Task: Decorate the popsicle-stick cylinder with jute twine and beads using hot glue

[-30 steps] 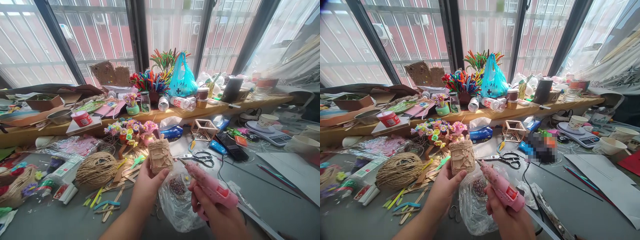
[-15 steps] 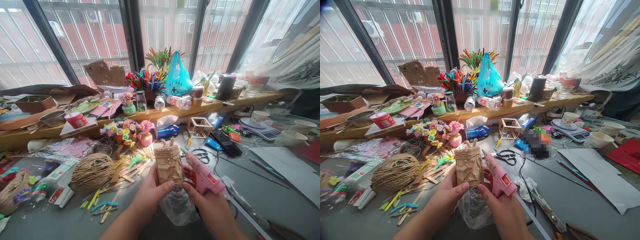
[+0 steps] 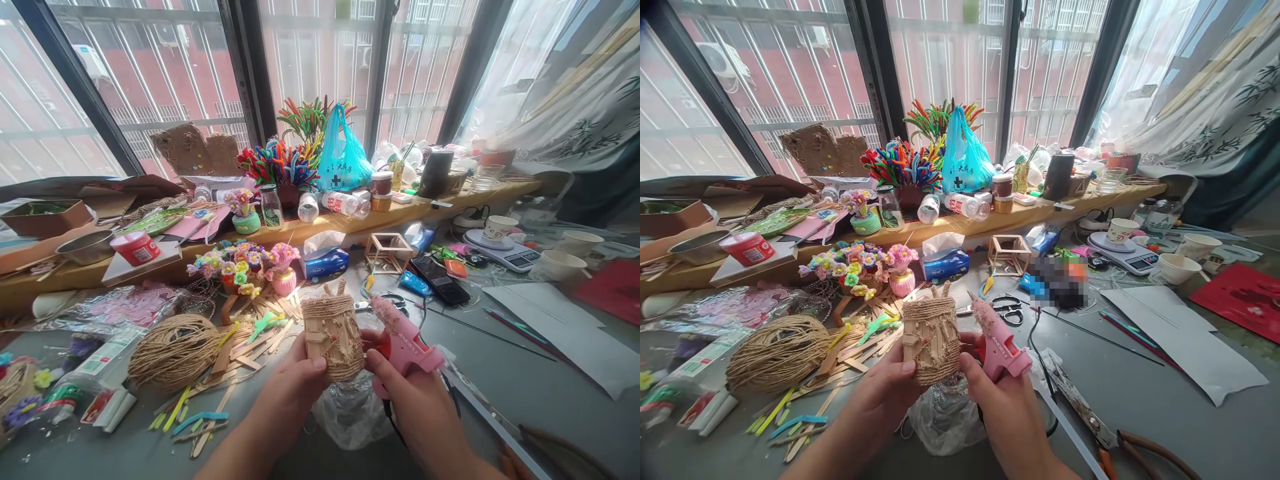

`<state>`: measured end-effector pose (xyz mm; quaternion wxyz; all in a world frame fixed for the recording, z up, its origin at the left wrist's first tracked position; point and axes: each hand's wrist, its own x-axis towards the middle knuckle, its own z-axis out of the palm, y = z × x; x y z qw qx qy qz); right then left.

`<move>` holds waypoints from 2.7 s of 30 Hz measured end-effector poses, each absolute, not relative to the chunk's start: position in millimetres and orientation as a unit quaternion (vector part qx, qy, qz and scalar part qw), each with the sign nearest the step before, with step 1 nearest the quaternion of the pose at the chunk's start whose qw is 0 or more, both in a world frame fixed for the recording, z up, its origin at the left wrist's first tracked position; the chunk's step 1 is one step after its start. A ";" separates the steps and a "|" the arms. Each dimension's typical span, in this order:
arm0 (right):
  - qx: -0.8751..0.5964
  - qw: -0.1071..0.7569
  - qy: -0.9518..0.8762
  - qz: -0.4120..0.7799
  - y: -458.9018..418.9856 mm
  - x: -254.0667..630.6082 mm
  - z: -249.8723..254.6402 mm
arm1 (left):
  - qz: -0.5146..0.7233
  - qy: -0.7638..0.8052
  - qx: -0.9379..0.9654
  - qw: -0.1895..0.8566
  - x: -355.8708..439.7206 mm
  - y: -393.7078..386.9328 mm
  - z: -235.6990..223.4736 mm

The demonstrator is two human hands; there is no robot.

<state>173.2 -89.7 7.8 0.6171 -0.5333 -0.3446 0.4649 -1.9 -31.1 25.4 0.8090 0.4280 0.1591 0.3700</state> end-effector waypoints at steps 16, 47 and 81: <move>-0.582 0.584 -0.367 0.430 -92.7 174.4 9.8 | 0.372 0.156 0.415 0.815 1.5 -31.5 40.0; -0.593 0.542 -0.361 0.473 -105.2 165.7 7.6 | 0.470 0.238 0.362 0.769 -3.1 -29.6 33.1; -0.609 0.492 -0.408 0.469 -110.2 162.9 7.1 | 0.474 0.251 0.348 0.769 -4.6 -27.5 30.6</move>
